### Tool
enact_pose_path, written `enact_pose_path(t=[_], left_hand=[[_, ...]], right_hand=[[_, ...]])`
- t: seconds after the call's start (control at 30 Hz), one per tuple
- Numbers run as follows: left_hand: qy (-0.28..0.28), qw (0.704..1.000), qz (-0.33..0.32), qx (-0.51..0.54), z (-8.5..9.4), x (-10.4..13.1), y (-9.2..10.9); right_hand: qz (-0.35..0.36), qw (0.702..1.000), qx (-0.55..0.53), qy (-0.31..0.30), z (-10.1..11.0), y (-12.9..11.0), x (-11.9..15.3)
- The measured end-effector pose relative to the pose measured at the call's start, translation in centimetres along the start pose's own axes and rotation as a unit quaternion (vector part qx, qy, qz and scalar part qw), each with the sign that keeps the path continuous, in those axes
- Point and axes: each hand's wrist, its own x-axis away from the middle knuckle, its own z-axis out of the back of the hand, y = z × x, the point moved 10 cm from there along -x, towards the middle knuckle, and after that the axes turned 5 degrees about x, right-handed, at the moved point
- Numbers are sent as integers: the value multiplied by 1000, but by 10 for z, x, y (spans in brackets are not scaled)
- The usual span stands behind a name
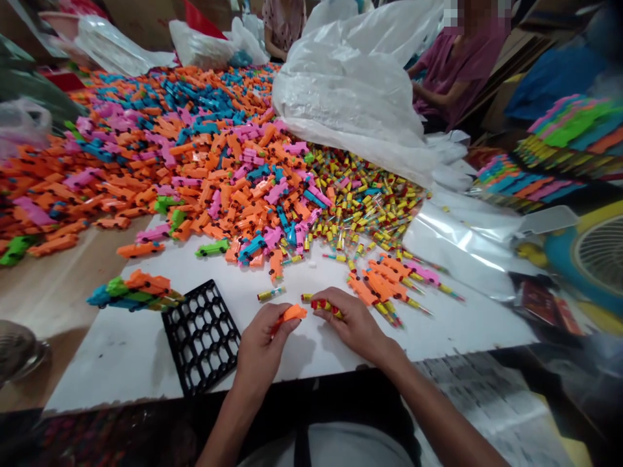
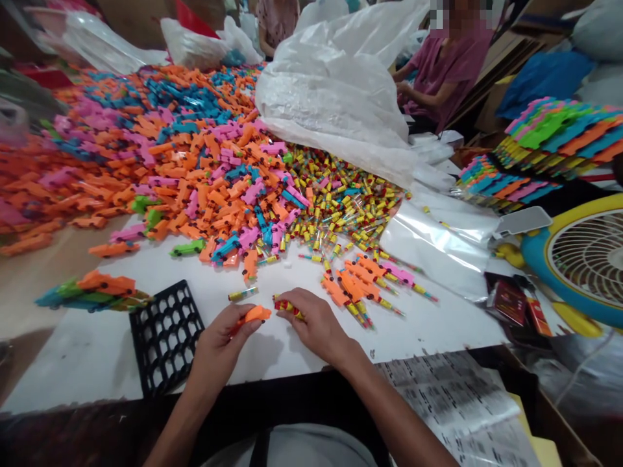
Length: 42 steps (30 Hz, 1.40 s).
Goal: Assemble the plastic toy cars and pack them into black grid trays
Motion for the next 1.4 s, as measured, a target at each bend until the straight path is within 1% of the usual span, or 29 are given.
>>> enact_pose_path(t=[0.1, 0.3, 0.43, 0.53, 0.63, 0.77, 0.9, 1.03, 1.13, 1.23, 1.3, 1.33, 1.37, 1.4], left_hand=[[0, 1000, -12, -7, -1, -1, 3], [-19, 999, -12, -25, -3, -3, 3], [-30, 999, -13, -23, -4, -1, -8], [-31, 999, -15, -7, -5, -4, -18], [-22, 1000, 19, -3, -4, -5, -23], [-12, 995, 88, 36, -4, 1, -21], [-8, 984, 162, 71, -7, 4, -26], [-43, 972, 216, 81, -12, 7, -31], [-64, 966, 228, 100, -17, 9, -33], [-90, 964, 236, 77, -26, 15, -37], [-119, 969, 214, 38, -33, 18, -35], [-127, 974, 184, 17, -33, 18, -30], [-123, 982, 146, -4, -30, 15, -24], [-104, 989, 105, -25, -22, 11, -18]], right_hand=[[28, 999, 5, -16, -6, -5, 1], [35, 999, 10, -30, -11, -7, 0], [43, 998, 27, -33, -14, -6, 0], [65, 996, 54, -41, -18, -5, -4], [93, 991, 83, -50, -18, -11, -3], [121, 982, 114, -85, -20, -19, 5], [156, 973, 157, -67, -20, -24, 10], [180, 965, 181, -56, -27, -26, 15], [192, 953, 231, -39, -35, -27, 20], [193, 942, 271, -41, -42, -24, 29], [179, 945, 264, -67, -37, -15, 37], [169, 950, 254, -72, -28, -9, 40], [157, 955, 244, -65, -13, -2, 43], [143, 959, 243, -40, 8, 5, 44]])
